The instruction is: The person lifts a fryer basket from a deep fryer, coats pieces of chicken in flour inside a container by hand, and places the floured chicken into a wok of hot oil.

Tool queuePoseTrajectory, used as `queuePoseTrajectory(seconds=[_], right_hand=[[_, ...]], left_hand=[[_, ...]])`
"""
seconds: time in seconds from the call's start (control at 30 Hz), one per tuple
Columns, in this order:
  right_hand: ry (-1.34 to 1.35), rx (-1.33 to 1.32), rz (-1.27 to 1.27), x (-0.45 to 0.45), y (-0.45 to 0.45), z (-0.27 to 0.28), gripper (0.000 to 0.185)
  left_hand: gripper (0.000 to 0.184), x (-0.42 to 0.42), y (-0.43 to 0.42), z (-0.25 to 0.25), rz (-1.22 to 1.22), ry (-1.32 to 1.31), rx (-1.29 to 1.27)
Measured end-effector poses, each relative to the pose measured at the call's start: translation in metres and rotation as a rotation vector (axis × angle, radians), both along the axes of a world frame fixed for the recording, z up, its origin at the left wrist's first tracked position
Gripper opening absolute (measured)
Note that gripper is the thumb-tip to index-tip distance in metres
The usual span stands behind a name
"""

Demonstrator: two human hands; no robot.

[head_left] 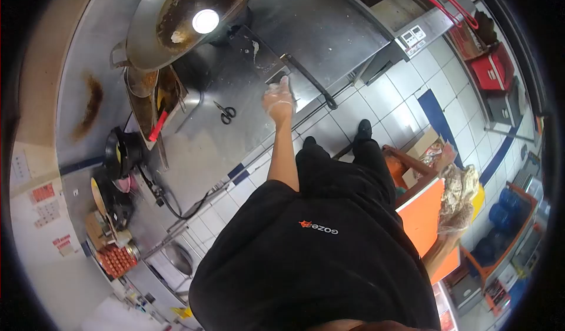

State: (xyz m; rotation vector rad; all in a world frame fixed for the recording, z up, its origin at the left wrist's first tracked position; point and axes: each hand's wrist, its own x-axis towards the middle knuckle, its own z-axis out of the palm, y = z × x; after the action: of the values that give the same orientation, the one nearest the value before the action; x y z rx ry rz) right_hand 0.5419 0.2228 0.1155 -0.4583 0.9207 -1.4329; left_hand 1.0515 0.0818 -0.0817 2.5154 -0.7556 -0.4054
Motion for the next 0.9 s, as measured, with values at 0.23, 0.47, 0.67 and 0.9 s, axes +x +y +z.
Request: queuePoseTrajectory(seconds=[0.23,0.47,0.67,0.9], right_hand=[[0.082,0.315,0.021,-0.072,-0.135,-0.031,0.049],[0.146,0.162,0.441,-0.058,-0.233,-0.023,0.064],[0.128,0.141,0.463,-0.054,-0.260,-0.045,0.057],[0.369,0.039,0.519,-0.050,-0.265,-0.053,0.053]], left_hand=[[0.039,-0.021,-0.024,-0.033,0.564,0.434,-0.469],[0.026,-0.026,-0.016,-0.034,0.627,0.988,-0.830],[0.030,-0.036,-0.019,-0.029,0.647,1.351,-1.158],[0.035,-0.024,-0.012,-0.042,0.583,1.567,-1.147]])
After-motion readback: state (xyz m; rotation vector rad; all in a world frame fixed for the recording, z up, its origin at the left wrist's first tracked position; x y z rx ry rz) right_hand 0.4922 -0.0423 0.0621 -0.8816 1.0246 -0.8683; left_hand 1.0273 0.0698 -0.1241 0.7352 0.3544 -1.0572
